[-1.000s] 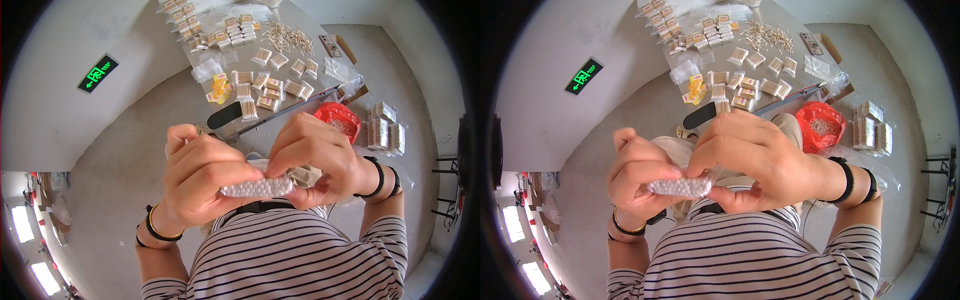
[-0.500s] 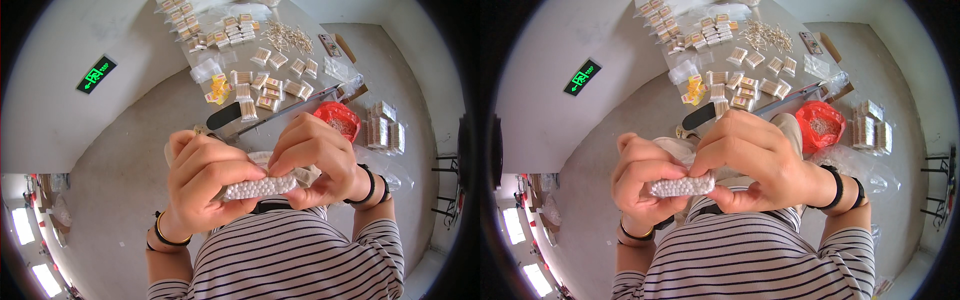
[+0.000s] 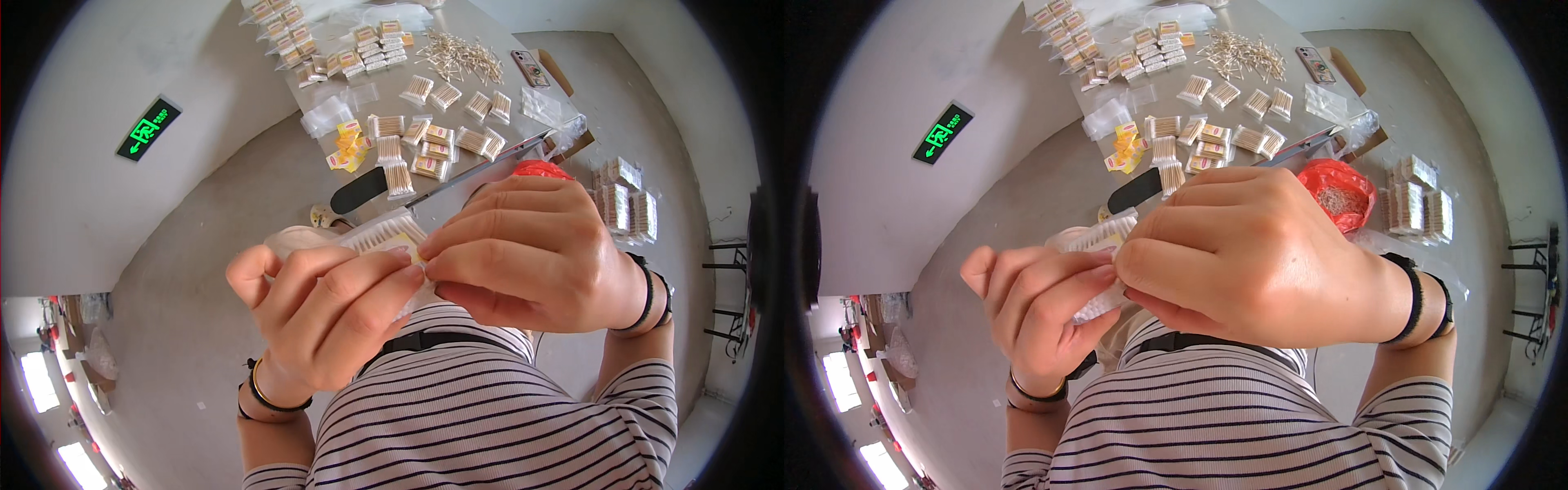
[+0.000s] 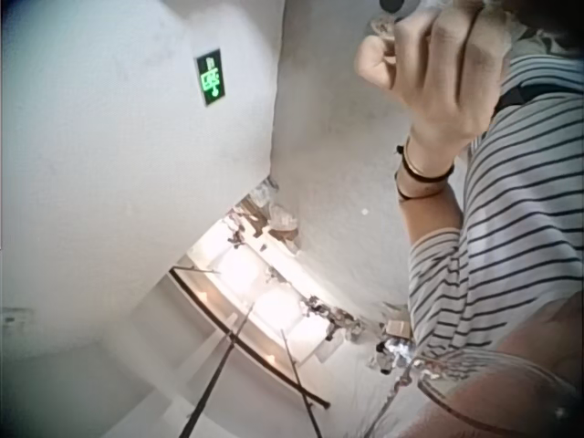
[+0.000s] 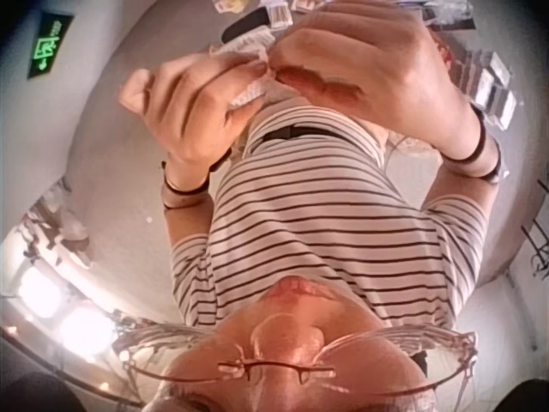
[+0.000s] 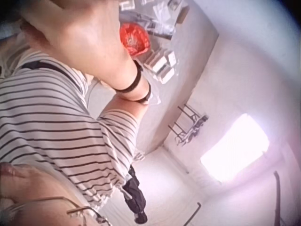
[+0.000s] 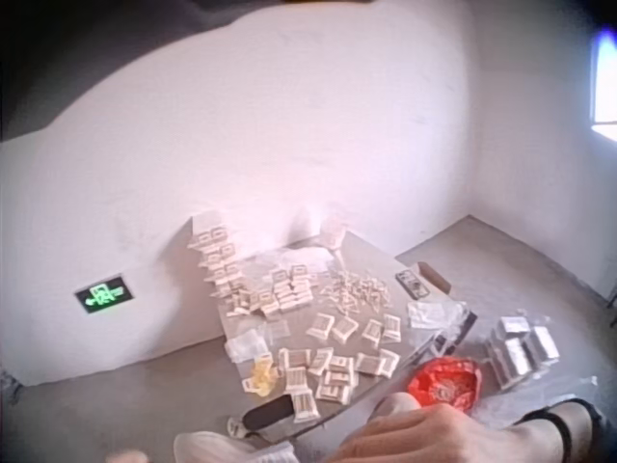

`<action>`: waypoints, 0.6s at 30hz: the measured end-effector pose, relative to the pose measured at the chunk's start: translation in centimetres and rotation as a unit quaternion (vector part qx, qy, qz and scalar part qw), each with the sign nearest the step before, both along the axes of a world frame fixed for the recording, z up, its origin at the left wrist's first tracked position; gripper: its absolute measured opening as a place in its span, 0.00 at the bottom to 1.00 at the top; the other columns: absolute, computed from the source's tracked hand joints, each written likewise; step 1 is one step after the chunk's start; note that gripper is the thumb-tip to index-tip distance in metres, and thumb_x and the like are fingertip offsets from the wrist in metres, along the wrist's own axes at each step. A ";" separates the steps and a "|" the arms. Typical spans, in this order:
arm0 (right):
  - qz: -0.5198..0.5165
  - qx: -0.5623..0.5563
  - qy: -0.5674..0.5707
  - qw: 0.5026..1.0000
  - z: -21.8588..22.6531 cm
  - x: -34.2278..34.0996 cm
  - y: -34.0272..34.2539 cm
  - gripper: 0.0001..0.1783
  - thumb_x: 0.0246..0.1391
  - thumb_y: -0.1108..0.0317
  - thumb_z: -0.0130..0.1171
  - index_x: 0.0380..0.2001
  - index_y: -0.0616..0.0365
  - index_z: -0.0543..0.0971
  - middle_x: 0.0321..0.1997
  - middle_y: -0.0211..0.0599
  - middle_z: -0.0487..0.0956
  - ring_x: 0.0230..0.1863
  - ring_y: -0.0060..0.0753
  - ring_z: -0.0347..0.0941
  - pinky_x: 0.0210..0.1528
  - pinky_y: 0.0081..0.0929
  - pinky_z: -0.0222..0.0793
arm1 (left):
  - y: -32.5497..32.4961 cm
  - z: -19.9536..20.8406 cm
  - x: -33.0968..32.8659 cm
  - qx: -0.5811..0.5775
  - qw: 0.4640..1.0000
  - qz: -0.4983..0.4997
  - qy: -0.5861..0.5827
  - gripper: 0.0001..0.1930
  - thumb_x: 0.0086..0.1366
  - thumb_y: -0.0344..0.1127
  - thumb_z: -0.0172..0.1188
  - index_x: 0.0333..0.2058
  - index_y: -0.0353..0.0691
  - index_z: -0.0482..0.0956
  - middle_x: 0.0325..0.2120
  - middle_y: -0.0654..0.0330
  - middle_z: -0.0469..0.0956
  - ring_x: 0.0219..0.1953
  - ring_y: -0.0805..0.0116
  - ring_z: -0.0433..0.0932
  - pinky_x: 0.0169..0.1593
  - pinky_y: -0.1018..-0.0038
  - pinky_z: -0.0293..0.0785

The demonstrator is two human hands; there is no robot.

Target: The person repeatedly picks up small plastic bags of cotton swabs, opens them, and places them on a table. They handle the swabs one at a time, opening and closing the bags multiple times.

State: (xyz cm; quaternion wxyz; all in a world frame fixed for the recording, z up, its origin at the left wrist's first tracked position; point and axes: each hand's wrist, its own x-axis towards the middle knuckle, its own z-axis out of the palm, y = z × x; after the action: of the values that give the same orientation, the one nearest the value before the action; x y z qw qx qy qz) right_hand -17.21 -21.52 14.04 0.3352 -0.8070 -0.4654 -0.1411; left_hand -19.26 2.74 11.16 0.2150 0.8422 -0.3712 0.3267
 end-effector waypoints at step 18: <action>0.006 -0.059 -0.085 0.995 1.4 -0.3 0.7 0.10 0.43 0.71 0.70 0.29 0.63 0.81 0.36 0.42 0.85 0.34 0.40 0.85 0.35 0.33 0.83 | -0.1 -0.3 -0.4 0.007 0.997 0.017 -0.070 0.08 0.59 0.36 0.64 0.38 0.53 0.86 0.38 0.78 0.83 0.31 0.82 0.78 0.48 0.65 0.52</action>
State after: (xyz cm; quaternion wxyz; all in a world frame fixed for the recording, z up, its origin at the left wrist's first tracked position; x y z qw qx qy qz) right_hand -17.47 -20.78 15.48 0.2471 -0.8073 -0.5050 -0.1795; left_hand -19.67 2.68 10.85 0.1768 0.8248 -0.3738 0.3857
